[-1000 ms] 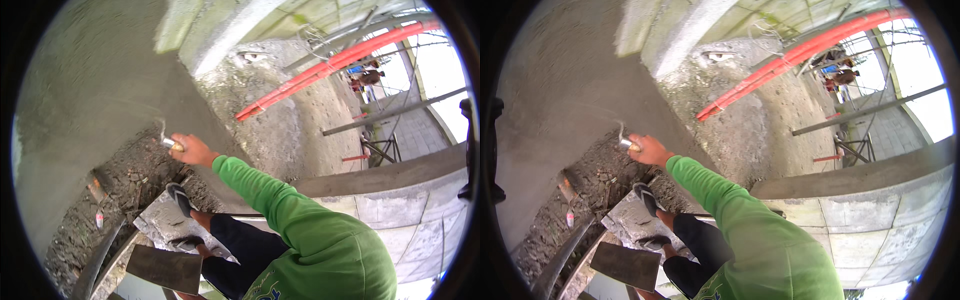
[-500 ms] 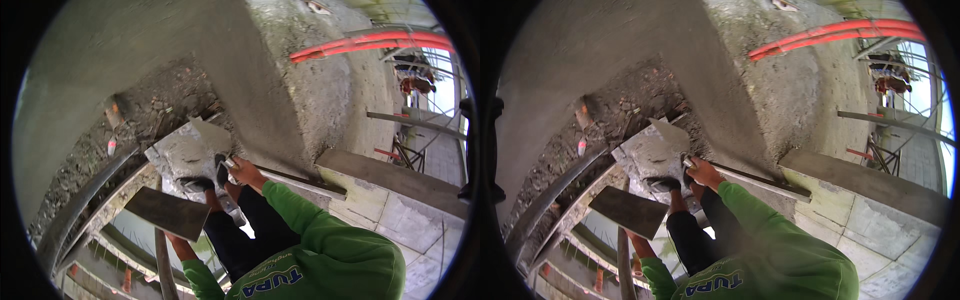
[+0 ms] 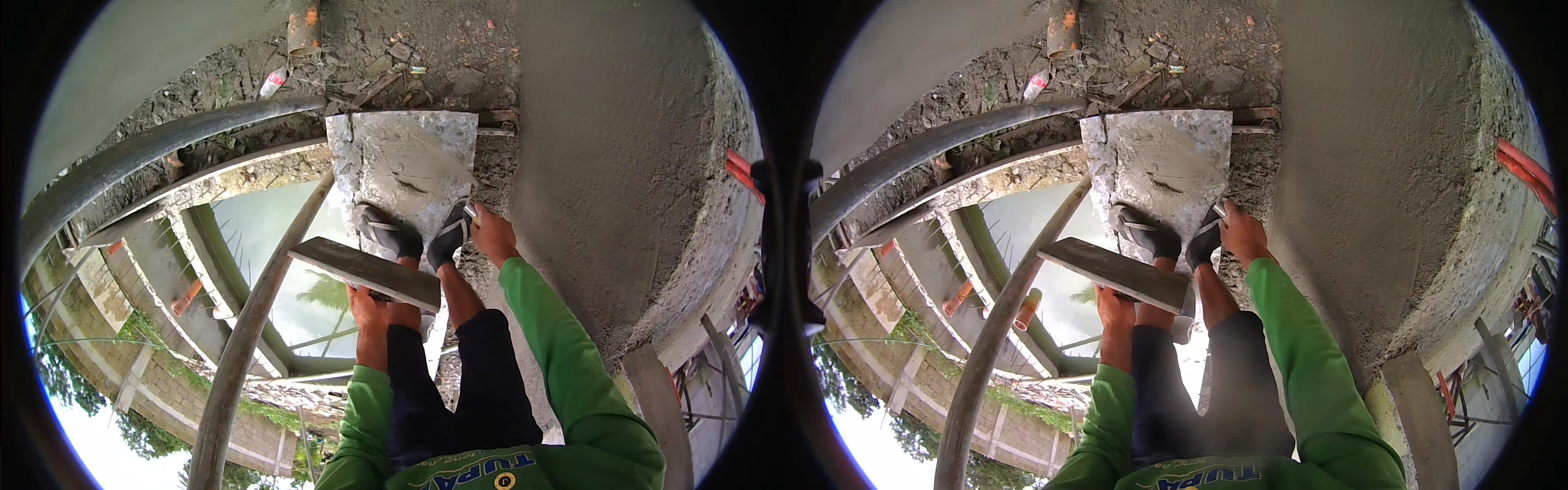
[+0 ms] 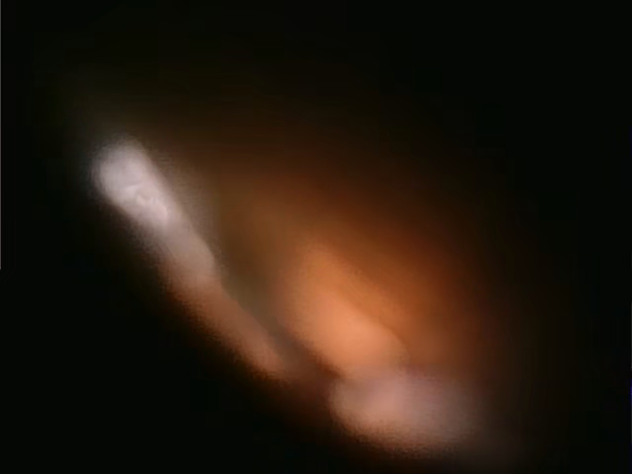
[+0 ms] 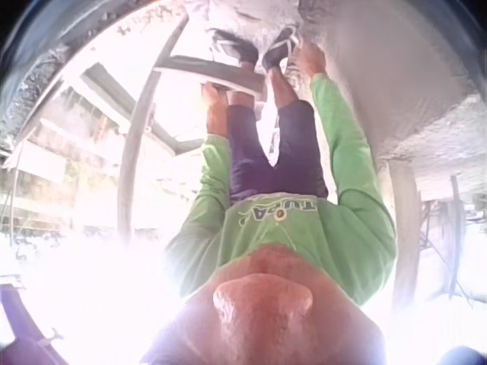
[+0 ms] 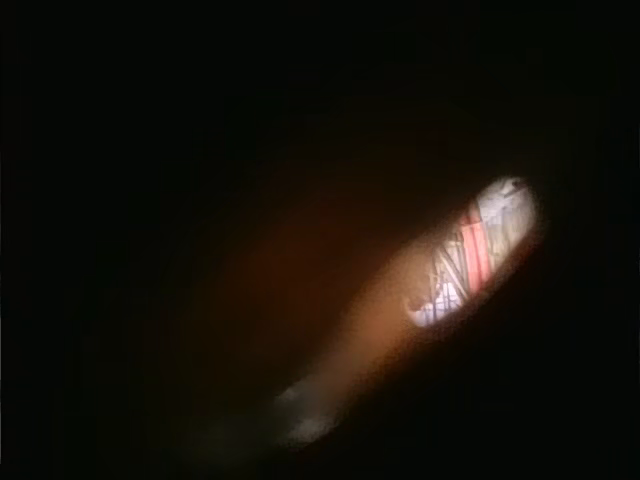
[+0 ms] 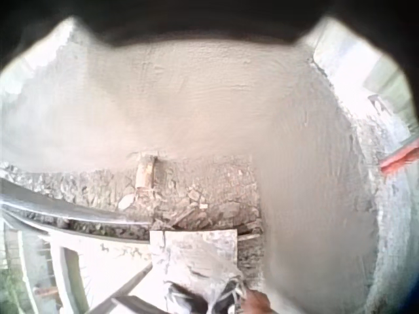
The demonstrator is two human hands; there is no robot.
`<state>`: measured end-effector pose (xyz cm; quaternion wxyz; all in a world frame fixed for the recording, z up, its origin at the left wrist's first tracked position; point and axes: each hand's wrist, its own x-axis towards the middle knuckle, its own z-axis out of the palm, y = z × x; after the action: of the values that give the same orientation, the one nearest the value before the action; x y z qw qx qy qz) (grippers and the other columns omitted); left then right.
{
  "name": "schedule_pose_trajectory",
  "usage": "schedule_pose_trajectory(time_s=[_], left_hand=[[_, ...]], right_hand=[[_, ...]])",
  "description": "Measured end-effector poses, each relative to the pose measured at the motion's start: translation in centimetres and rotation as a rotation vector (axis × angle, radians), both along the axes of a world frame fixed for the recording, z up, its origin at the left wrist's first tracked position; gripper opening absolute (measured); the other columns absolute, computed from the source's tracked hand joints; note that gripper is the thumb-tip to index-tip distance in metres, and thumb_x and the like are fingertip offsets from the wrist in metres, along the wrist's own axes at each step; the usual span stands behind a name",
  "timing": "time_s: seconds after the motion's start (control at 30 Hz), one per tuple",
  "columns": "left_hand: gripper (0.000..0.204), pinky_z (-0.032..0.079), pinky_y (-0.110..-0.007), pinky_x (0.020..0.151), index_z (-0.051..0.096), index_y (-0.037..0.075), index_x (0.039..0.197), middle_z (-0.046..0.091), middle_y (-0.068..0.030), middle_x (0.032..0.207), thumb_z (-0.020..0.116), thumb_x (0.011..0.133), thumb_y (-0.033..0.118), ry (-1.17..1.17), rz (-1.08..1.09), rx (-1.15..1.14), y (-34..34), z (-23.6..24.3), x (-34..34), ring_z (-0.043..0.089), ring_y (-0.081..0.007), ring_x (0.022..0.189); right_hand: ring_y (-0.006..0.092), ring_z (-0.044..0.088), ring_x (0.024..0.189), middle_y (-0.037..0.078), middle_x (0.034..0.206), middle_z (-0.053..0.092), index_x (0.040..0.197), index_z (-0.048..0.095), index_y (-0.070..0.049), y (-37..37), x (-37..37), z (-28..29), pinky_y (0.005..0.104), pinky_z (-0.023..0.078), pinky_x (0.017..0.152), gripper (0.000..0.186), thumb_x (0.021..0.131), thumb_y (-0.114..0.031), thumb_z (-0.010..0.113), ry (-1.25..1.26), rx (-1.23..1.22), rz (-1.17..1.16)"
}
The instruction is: The person scoops wet cement from a hawk with a trowel and applies it to a curved concrete wall, then smooths the surface with a float. The person works on a section of the wall, spreading and leveling the cement in repeated strokes.
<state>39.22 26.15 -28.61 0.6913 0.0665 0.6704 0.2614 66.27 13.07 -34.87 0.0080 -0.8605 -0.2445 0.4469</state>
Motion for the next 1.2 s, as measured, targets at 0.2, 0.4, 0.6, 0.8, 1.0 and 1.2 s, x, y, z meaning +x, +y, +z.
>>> schedule_pose_trajectory(time_s=[0.2, 0.4, 0.6, 0.8, 1.0, 1.2], left_hand=[[0.049, 0.057, -0.045, 0.091, 0.041, 0.007, 0.137, 0.059, -0.0149, 0.122, 0.054, 0.091, -0.002, 0.059, 0.013, -0.070, -2.7, -8.2, 3.0, 0.063, -0.0305, 0.108], [0.061, 0.061, -0.042, 0.076, 0.037, 0.005, 0.138, 0.061, -0.0181, 0.112, 0.059, 0.082, -0.002, 0.125, -0.078, -0.024, -0.4, -14.8, 4.6, 0.068, -0.0302, 0.089], [0.055, 0.054, -0.036, 0.083, 0.043, 0.005, 0.136, 0.062, -0.0103, 0.117, 0.060, 0.084, -0.003, 0.110, -0.038, 0.088, 1.6, -19.6, 4.0, 0.063, -0.0226, 0.099], [0.041, 0.050, -0.032, 0.089, 0.049, 0.005, 0.130, 0.063, -0.0075, 0.119, 0.064, 0.091, 0.004, 0.249, -0.204, 0.200, 1.9, -23.1, 4.2, 0.060, -0.0175, 0.103], [0.032, 0.046, -0.029, 0.093, 0.053, 0.002, 0.123, 0.064, -0.0072, 0.115, 0.064, 0.093, 0.005, 0.147, -0.315, 0.376, 0.6, -24.9, 5.4, 0.058, -0.0147, 0.104], [0.039, 0.056, -0.031, 0.077, 0.051, 0.003, 0.126, 0.063, -0.0079, 0.114, 0.060, 0.087, 0.001, 0.132, -0.349, 0.269, 0.5, -23.2, 7.1, 0.061, -0.0171, 0.099]], right_hand=[[0.0392, 0.070, 0.080, 0.021, 0.085, 0.070, 0.121, 0.053, -0.009, 9.8, 4.1, -8.9, 0.0502, 0.055, 0.070, 0.036, 0.086, -0.009, 0.061, -0.186, 0.228, 0.372], [0.0352, 0.071, 0.079, 0.018, 0.086, 0.071, 0.119, 0.053, -0.008, 4.1, 2.1, -10.7, 0.0462, 0.056, 0.071, 0.034, 0.086, -0.008, 0.059, -0.047, -0.012, 0.672], [0.0386, 0.069, 0.086, 0.020, 0.093, 0.071, 0.122, 0.054, -0.008, -3.5, 3.6, -7.2, 0.0488, 0.055, 0.077, 0.042, 0.083, -0.016, 0.068, 0.093, 0.049, 0.442], [0.0402, 0.068, 0.092, 0.021, 0.099, 0.070, 0.120, 0.059, -0.008, -5.4, 7.0, -8.6, 0.0494, 0.054, 0.081, 0.039, 0.084, -0.018, 0.070, 0.098, -0.042, 0.303], [0.0408, 0.066, 0.098, 0.022, 0.103, 0.069, 0.116, 0.062, -0.005, -2.7, 2.6, -12.1, 0.0483, 0.053, 0.086, 0.036, 0.081, -0.013, 0.067, 0.244, -0.079, 0.266], [0.0400, 0.066, 0.101, 0.025, 0.103, 0.069, 0.107, 0.067, -0.001, -0.5, 0.6, -14.3, 0.0459, 0.053, 0.088, 0.033, 0.076, -0.012, 0.063, 0.393, -0.115, 0.264]])
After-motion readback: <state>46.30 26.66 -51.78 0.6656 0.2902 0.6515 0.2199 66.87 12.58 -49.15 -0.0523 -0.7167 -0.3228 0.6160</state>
